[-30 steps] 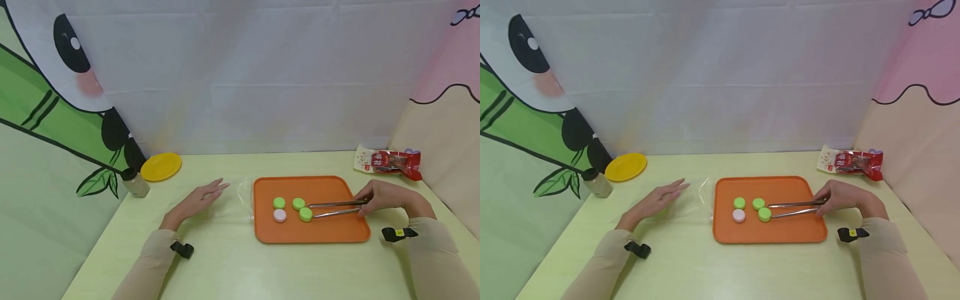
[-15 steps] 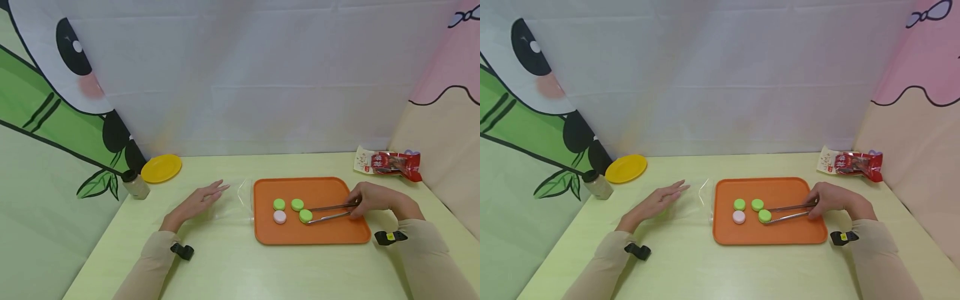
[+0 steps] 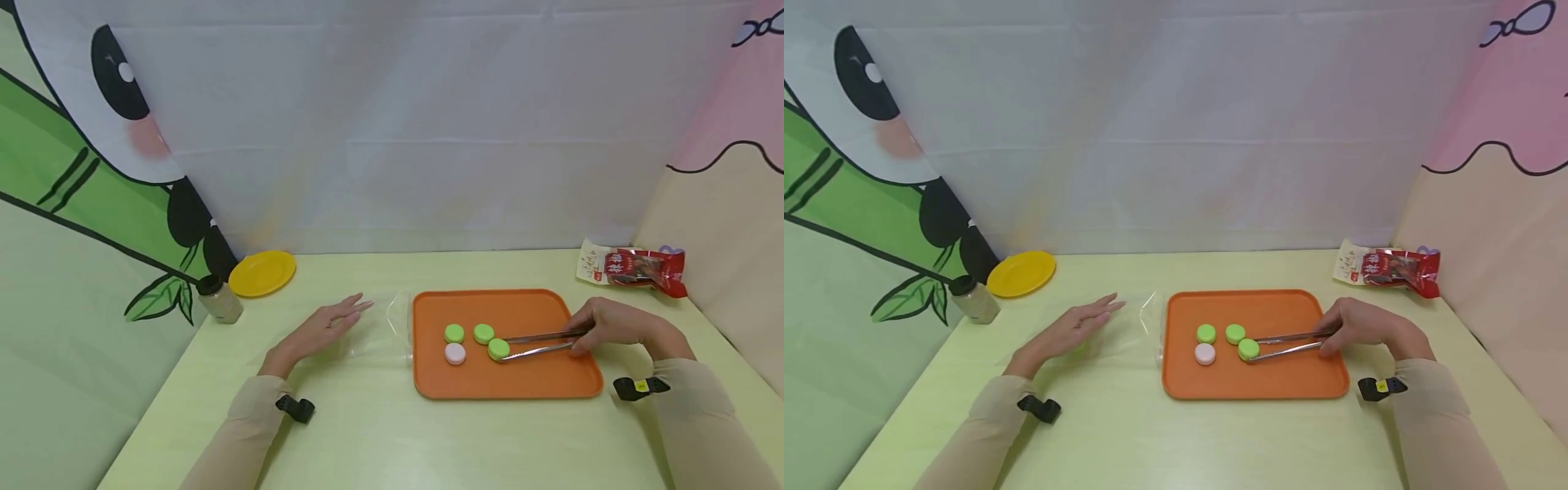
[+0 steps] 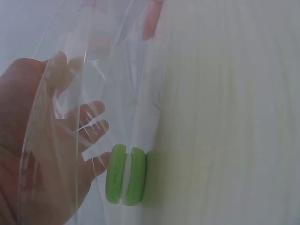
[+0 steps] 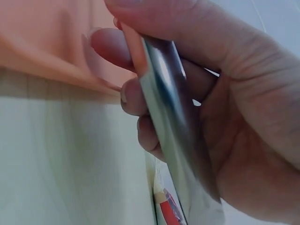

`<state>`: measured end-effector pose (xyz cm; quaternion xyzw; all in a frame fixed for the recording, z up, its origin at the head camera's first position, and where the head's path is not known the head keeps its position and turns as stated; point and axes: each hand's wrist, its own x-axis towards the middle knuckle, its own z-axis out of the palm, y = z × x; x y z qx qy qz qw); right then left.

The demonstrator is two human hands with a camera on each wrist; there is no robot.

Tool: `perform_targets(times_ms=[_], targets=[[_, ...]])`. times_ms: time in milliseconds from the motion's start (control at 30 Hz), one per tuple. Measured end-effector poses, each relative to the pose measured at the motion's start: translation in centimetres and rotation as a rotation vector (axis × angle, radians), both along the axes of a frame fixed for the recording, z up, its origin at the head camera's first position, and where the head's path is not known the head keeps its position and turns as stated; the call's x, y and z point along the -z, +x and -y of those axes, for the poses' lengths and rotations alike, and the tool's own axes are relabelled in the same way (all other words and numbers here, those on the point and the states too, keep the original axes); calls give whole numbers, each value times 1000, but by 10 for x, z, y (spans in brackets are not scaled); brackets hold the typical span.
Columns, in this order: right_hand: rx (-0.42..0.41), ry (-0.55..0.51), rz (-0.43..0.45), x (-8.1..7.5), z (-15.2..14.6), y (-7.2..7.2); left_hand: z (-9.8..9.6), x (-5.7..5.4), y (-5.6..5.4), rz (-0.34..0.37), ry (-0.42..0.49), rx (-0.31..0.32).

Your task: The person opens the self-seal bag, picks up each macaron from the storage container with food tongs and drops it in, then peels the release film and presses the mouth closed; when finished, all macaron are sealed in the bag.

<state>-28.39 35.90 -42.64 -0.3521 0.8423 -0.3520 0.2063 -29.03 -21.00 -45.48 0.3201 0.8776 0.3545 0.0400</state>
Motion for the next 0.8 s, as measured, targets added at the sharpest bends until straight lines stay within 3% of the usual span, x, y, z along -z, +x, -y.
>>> perform_targets(times_ms=[233,433,600,800], targets=[[-5,-5,-36,-12,0,4,1,0,-1,14,-1,-8],[75,19,-129,-23,8,8,1,1,0,34,-4,-18],[87,28,-219,-27,21,10,2,3,-1,28,-6,-18],[101,97,-254,-34,44,13,3,3,-2,27,0,-18]])
